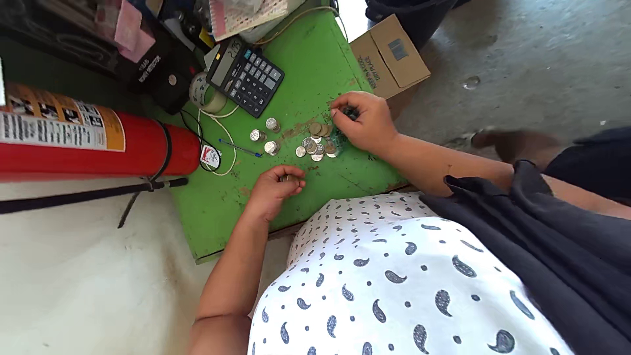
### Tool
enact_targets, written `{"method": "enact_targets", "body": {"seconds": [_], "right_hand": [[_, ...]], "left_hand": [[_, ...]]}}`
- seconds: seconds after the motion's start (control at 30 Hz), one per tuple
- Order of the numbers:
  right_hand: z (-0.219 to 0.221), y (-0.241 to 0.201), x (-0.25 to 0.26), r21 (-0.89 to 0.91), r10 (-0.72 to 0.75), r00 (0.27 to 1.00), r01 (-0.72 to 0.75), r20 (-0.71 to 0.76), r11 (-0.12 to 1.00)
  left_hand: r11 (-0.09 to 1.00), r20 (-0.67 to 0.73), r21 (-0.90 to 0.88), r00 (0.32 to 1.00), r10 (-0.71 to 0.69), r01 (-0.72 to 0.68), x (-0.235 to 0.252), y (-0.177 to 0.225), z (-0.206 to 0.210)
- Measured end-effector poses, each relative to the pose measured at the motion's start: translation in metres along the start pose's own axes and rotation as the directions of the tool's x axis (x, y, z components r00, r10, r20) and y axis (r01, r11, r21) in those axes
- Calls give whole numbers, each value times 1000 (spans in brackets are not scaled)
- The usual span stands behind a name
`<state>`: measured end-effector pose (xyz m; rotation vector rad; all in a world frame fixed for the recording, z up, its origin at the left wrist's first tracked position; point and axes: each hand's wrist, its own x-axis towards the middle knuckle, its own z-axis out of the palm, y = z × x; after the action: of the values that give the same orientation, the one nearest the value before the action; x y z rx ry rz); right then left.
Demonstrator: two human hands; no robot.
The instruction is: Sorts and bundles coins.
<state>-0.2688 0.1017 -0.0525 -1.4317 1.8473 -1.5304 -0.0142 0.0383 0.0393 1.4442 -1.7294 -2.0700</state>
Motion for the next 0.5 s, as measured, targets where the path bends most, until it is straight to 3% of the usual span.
{"method": "enact_targets", "body": {"seconds": [0.07,0.17,0.27,0.5], "right_hand": [[-1,0,-1,11,15,999,-14,-33,1000],[-6,2,0,95,72,990,-61,-120,994],[-8,3,0,155,115,980,-89,-166,984],[-9,6,0,215,153,962,-104,-225,971]], "left_hand": [[907,21,415,997,68,-70,3,16,-9],[549,95,821,985,141,-157,9,50,-14],[338,136,924,979,155,-182,24,80,-12],[143,186,967,968,165,-211,78,115,15]]}}
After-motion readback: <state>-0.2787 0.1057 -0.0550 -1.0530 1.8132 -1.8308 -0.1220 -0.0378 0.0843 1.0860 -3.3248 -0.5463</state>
